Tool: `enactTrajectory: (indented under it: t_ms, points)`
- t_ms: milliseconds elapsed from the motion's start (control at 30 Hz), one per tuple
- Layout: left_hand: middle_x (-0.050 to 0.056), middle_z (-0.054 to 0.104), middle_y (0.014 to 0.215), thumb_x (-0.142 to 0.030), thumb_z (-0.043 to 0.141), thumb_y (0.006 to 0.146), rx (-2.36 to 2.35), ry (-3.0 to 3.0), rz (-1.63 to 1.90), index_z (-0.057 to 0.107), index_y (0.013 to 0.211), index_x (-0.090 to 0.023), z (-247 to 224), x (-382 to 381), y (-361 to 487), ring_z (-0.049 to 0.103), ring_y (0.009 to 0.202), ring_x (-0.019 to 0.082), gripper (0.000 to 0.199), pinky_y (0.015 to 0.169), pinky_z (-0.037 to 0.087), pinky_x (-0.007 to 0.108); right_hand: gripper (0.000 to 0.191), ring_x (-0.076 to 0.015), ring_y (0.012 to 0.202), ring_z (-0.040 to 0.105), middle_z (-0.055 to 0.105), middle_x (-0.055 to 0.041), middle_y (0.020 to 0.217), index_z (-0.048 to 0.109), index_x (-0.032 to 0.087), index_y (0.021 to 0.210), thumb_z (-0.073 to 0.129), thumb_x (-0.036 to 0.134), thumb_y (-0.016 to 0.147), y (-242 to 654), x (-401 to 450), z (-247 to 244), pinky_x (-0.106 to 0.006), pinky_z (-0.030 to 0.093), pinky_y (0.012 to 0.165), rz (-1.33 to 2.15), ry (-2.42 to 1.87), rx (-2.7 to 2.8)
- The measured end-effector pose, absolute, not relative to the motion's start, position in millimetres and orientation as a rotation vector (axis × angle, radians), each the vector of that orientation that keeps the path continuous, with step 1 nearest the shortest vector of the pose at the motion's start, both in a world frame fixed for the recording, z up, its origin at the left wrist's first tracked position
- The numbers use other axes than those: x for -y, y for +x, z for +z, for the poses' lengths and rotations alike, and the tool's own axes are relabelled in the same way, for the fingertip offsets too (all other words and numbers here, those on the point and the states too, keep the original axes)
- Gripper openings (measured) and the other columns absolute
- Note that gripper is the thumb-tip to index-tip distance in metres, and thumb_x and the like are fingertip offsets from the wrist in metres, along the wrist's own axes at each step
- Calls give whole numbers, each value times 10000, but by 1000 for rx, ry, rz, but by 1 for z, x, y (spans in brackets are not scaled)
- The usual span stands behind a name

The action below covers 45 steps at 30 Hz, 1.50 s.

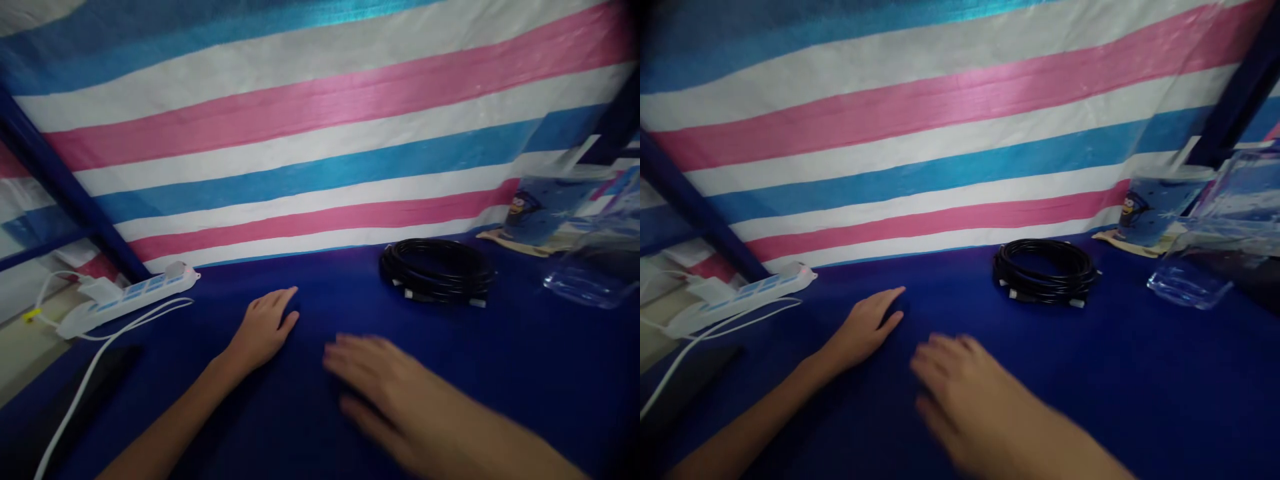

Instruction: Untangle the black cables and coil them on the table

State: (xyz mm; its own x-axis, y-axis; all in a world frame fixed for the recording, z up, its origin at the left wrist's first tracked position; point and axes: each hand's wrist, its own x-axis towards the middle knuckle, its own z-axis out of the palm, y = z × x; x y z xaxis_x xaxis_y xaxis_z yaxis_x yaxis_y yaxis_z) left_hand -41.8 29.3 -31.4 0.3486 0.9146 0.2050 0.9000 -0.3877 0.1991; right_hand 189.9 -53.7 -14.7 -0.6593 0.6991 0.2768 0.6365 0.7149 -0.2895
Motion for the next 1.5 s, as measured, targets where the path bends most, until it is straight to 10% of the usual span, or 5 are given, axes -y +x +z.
enactTrajectory:
  t_ms: [133,433,833,1000,1500]
  points:
    - [93,340,1456,-379,270,934,-1618,2588,240,374,1375,-135,-32,-43,-7,271,1351,234,514,1095,202,484,623,-312,1352,242,288,-129,1459,297,63,1418,282,453,932,176,-28,-15,-561,200,1079,143,-1181,2725]
    - [80,311,1463,-388,247,937,-1544,2630,224,322,1406,-120,-36,-45,-8,245,1363,205,546,1114,196,446,690,-252,1388,141,150,-62,1495,171,124,1452,162,563,920,183,-40,-26,-533,114,1112,274,-1195,2789]
    - [127,383,1421,-371,328,918,-1529,2596,382,409,1351,-95,-36,-40,-7,324,1326,242,520,1092,222,456,610,-281,1363,225,257,-101,1474,322,172,1420,248,525,928,182,-41,-30,-546,161,1094,289,-1135,2685]
    - [52,673,950,-377,385,901,-1327,2343,663,652,893,-189,-21,-33,-8,590,896,185,326,820,423,329,546,-244,1336,304,371,-102,1429,360,184,1400,307,460,932,186,-41,-27,-529,172,1094,433,-1127,2586]
    - [5,586,646,-432,600,781,-867,1976,383,697,698,-161,-8,-25,-11,517,677,132,300,662,378,238,655,-255,1248,416,481,-109,1332,470,211,1309,590,551,762,194,-35,-11,-540,75,1093,819,-907,2515]
